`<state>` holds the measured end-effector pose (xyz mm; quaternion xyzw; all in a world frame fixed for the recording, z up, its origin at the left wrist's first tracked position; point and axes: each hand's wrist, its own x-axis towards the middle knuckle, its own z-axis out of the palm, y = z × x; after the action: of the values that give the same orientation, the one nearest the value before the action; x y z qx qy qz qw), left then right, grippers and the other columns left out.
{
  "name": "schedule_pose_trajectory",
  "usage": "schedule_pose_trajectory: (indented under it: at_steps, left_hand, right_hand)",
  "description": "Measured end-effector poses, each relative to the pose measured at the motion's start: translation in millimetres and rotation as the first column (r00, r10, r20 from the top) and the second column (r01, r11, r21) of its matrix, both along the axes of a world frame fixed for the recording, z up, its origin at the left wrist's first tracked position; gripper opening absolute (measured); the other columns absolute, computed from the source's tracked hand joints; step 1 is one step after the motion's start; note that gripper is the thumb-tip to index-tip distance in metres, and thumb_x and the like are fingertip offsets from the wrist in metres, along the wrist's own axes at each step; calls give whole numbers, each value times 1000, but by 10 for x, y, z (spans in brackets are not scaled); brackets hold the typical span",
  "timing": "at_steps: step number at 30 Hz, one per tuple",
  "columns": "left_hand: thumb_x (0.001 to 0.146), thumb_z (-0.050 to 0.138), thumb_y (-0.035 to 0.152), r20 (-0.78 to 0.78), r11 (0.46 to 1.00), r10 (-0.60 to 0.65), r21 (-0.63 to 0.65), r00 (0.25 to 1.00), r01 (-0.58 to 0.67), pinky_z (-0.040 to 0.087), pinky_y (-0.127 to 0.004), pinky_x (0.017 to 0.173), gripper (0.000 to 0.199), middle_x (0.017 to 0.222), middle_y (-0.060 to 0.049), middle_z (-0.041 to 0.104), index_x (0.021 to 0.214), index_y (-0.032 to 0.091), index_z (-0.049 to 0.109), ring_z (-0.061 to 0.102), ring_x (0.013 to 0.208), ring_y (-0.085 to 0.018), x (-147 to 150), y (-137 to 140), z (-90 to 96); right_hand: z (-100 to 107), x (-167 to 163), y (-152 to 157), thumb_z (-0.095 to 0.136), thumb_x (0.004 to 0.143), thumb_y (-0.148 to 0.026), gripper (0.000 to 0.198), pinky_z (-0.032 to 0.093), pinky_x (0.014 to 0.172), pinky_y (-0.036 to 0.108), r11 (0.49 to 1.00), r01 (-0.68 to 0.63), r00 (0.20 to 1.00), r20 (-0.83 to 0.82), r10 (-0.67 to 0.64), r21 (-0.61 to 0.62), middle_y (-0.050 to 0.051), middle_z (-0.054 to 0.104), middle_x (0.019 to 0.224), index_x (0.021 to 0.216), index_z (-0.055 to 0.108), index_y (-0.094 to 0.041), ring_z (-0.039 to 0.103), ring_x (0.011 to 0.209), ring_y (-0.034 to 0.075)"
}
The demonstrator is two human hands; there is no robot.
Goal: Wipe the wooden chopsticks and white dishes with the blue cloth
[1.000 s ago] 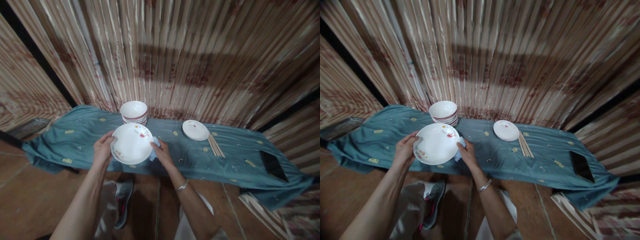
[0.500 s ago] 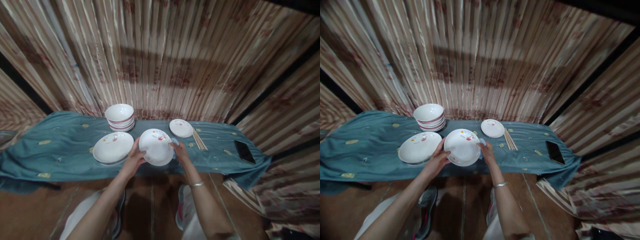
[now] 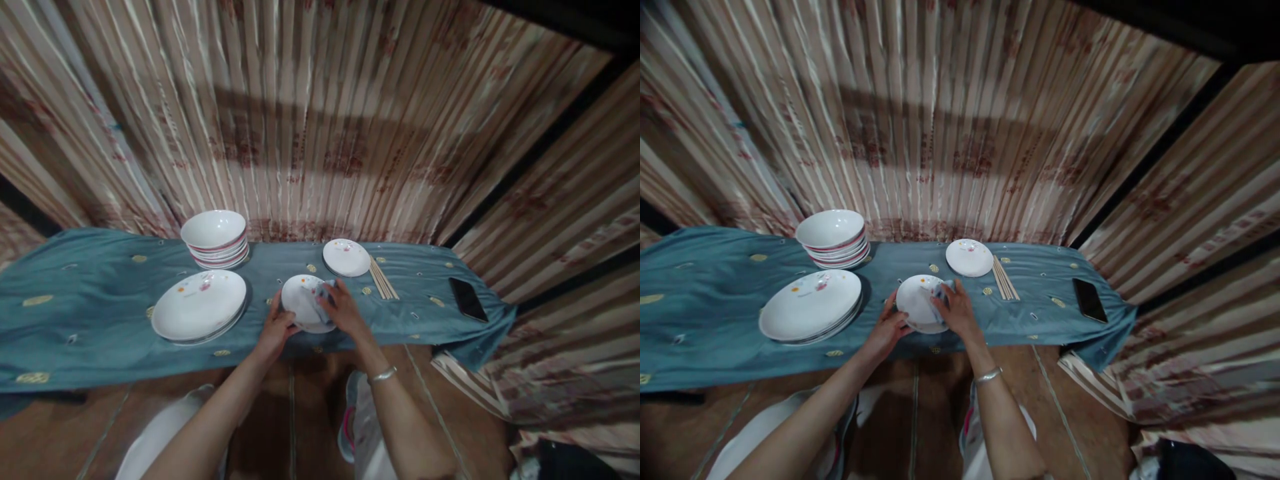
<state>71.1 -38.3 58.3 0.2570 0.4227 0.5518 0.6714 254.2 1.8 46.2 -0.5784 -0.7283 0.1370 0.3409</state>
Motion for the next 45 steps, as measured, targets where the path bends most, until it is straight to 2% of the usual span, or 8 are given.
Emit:
schedule_pose_trajectory:
  at_steps: [8,11,15,21,26,33,40,45]
  left_hand:
    - [77,62,28,5,995,-93,-42,996,93,57,-38,62,71,133,-10,52,141,36,32,67,80,-20,-1,33,122]
    - [79,60,27,0,992,-124,-25,992,124,57,-38,64,69,134,-9,51,141,38,31,68,81,-20,-18,37,122]
    - [82,56,26,-38,990,-141,-25,989,140,58,-37,61,69,134,-11,51,143,36,27,67,79,-20,-35,46,121]
    - [80,59,27,-29,989,-146,-17,989,146,58,-38,63,72,132,-11,53,144,34,27,68,81,-21,-54,82,114]
    - [77,64,28,-33,988,-154,-9,988,154,59,-38,64,75,134,-9,52,143,34,30,67,91,-25,-49,83,107]
    - [78,65,27,-27,989,-148,9,989,149,59,-36,66,73,135,-7,52,143,35,32,65,97,-26,-46,49,119]
    - [79,64,29,-24,985,-170,32,985,171,59,-35,68,73,142,-6,45,143,37,30,64,102,-26,-68,30,89]
    - [78,66,33,-39,987,-155,35,987,157,59,-37,69,77,135,-8,52,144,35,27,64,102,-27,-65,29,54]
  right_hand:
    - [104,59,-98,44,90,-28,32,40,102,42,994,-43,999,11,42,102,13,59,124,113,64,-19,53,117,24]
    - [101,-16,-139,49,88,-26,35,39,103,39,994,-112,982,153,110,6,15,54,130,120,60,-16,50,122,24]
    - [42,-37,-105,55,82,-13,31,44,98,37,990,-17,938,341,65,-142,18,56,126,111,63,-13,54,116,26]
    - [-72,-52,36,46,85,-10,30,48,90,35,991,57,921,389,-7,-117,17,58,122,110,62,-14,60,106,25]
    - [-145,-167,183,44,84,-11,37,41,101,38,999,46,968,248,-37,-28,18,53,129,119,55,-11,48,122,25]
    - [-228,-444,297,39,87,-20,46,31,110,46,995,-80,993,-80,85,66,18,37,145,131,46,-9,34,134,26]
    - [-74,-548,153,43,88,-30,41,29,111,37,956,-292,883,-389,262,-19,7,47,140,126,55,-21,41,131,19]
    - [58,-511,-35,50,84,-35,35,39,102,35,890,-440,755,-587,293,-122,4,62,124,114,64,-24,55,115,18]
